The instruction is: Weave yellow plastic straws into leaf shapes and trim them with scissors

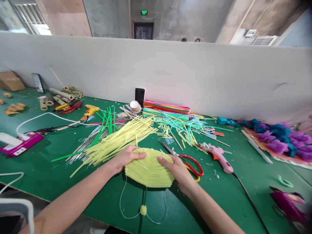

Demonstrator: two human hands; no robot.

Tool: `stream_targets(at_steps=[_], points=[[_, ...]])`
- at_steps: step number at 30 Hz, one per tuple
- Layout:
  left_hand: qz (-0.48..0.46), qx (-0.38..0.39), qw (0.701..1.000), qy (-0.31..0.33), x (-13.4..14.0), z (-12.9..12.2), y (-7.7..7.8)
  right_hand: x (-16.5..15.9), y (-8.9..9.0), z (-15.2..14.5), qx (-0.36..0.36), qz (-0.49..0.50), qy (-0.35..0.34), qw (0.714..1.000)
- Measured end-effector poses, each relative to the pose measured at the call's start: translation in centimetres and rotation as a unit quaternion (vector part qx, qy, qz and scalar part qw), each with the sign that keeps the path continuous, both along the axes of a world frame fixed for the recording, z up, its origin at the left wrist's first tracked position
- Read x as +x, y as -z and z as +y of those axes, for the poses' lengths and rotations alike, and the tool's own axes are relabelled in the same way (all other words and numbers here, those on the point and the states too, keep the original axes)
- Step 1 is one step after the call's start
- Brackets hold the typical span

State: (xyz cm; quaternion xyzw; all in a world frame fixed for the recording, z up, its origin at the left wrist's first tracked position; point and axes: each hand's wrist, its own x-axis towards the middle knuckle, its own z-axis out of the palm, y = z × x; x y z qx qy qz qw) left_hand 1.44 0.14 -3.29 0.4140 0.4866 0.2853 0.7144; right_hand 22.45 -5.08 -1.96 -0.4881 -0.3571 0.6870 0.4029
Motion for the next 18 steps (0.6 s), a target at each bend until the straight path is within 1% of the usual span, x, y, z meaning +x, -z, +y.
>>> stream_targets(at_steps=[3, 6, 12, 15, 18], points=[[-0.006, -0.008, 1.000, -0.001, 0.0, 0.0, -0.5, 0.2, 0.1, 0.2, 0.007, -0.008, -0.002, 1.000], [-0.010, -0.004, 1.000, 0.006, 0.0, 0.0, -0.6, 0.5, 0.2, 0.2, 0.012, -0.014, -0.006, 1.000], [-0.039, 0.005, 0.999, 0.024, 0.0, 0.2, 0.2, 0.5, -0.1, 0.3, 0.018, -0.016, -0.004, 1.000], [-0.037, 0.002, 0.999, 0.002, 0.1, 0.2, 0.4, 0.7, -0.2, 0.4, 0.023, -0.019, 0.003, 1.000], [-0.036, -0.004, 0.998, -0.051, 0.1, 0.2, 0.2, 1.1, 0.1, 0.5, 0.031, -0.030, 0.002, 0.999]])
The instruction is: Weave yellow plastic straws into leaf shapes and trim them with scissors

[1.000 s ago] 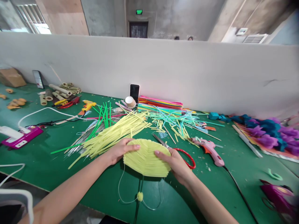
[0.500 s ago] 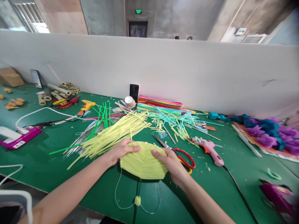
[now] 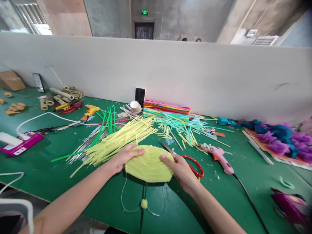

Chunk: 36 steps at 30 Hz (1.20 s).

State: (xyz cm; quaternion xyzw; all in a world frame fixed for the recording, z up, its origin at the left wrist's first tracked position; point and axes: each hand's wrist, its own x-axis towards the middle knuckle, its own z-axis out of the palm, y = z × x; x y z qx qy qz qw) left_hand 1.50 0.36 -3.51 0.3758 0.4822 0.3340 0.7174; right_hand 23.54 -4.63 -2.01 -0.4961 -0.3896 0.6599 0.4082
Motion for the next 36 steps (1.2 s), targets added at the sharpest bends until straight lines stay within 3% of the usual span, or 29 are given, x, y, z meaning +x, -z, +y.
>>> stream_targets(at_steps=[5, 10, 16, 36], points=[[-0.044, 0.034, 0.998, -0.004, -0.1, 0.1, -0.4, 0.3, 0.6, 0.0, -0.008, 0.000, -0.036, 0.999], [-0.095, 0.036, 0.994, 0.033, -0.1, 0.0, -0.5, 0.3, 1.0, 0.2, 0.039, 0.036, 0.026, 0.998], [-0.036, 0.058, 0.993, 0.092, 0.2, -0.7, -0.5, 0.0, 0.6, 0.2, 0.033, 0.067, 0.048, 0.996], [0.018, 0.112, 0.992, 0.063, 1.2, -0.9, -0.4, -0.2, 1.1, 0.6, 0.009, 0.070, 0.058, 0.996]])
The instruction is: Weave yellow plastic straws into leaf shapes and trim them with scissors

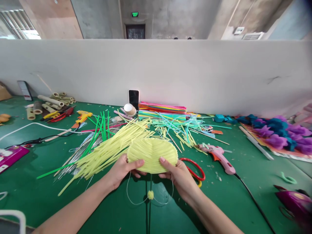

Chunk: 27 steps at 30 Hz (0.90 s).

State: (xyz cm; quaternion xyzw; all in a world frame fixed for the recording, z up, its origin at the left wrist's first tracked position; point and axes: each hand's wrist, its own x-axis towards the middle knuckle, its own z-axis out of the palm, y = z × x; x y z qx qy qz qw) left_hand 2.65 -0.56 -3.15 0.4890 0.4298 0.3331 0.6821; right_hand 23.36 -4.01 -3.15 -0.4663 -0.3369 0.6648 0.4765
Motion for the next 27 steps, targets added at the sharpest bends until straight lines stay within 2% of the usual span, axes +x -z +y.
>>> stream_targets(at_steps=[5, 12, 14, 18, 27], points=[[0.005, 0.001, 1.000, -0.010, 0.1, 0.0, 0.1, 0.2, 0.2, 0.3, -0.014, 0.009, -0.010, 1.000], [-0.009, 0.027, 0.997, -0.079, 0.5, -0.2, 0.8, -0.1, 0.2, -0.3, 0.001, 0.067, -0.043, 0.997], [-0.025, 0.032, 0.997, -0.068, 0.5, -0.2, 0.9, -0.3, 0.2, -0.4, 0.013, 0.073, -0.072, 0.995], [-0.039, 0.035, 0.999, 0.008, 0.7, -0.3, 0.7, -0.5, 0.6, -0.5, 0.020, 0.058, -0.086, 0.994], [0.010, 0.049, 0.999, 0.000, 0.8, -0.5, 0.6, -0.8, 0.8, -0.5, 0.010, 0.049, -0.045, 0.998]])
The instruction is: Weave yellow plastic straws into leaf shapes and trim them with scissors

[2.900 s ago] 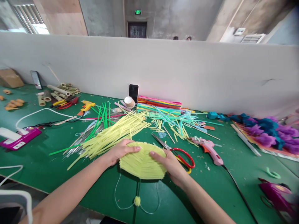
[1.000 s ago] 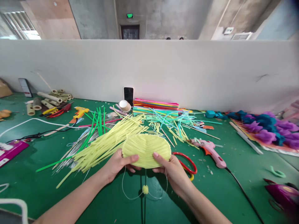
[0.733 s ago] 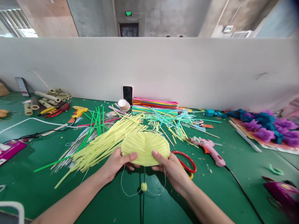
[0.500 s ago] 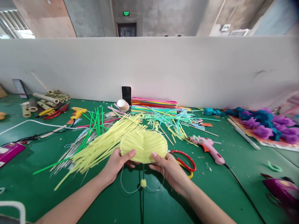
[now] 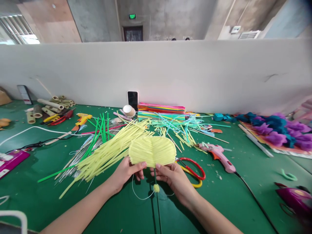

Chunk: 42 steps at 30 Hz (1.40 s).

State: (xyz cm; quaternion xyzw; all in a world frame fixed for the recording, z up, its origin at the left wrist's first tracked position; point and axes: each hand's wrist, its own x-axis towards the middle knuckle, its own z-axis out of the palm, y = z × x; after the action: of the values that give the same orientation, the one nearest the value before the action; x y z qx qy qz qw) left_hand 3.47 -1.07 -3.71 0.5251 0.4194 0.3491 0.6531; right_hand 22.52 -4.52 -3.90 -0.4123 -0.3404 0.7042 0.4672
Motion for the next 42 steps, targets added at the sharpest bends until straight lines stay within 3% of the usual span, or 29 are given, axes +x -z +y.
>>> stream_targets(at_steps=[7, 12, 17, 22, 28, 32, 36, 39, 42], points=[[-0.023, -0.012, 0.999, -0.019, -0.1, 0.3, 0.2, -0.1, -0.4, 0.0, -0.017, 0.010, -0.004, 1.000], [-0.033, 0.000, 0.995, -0.092, -0.6, 1.0, 0.5, 0.2, -0.3, 0.0, -0.024, 0.004, 0.043, 0.999], [-0.043, 0.004, 0.989, -0.145, -1.8, 1.8, 1.1, 0.9, 0.5, 0.6, 0.026, -0.087, 0.144, 0.985], [-0.037, 0.026, 0.985, -0.166, -2.1, 2.0, 1.4, 2.6, 1.1, 1.9, 0.064, -0.195, 0.200, 0.958], [0.000, 0.038, 0.992, -0.124, -1.6, 1.8, 1.0, 5.6, 1.7, 3.5, 0.108, -0.277, 0.286, 0.911], [0.097, 0.062, 0.993, -0.021, -1.3, 1.3, 1.0, 6.3, 2.1, 3.8, 0.114, -0.289, 0.296, 0.903], [0.204, 0.135, 0.969, 0.039, -1.4, 1.0, 1.3, 5.3, 2.6, 3.5, 0.158, -0.312, 0.251, 0.903], [0.248, 0.215, 0.944, -0.015, -1.7, 1.1, 1.2, 4.7, 3.1, 3.1, 0.186, -0.346, 0.212, 0.895], [0.327, 0.367, 0.866, -0.093, -2.3, 1.5, 1.0, 4.6, 3.5, 3.0, 0.209, -0.386, 0.194, 0.877]])
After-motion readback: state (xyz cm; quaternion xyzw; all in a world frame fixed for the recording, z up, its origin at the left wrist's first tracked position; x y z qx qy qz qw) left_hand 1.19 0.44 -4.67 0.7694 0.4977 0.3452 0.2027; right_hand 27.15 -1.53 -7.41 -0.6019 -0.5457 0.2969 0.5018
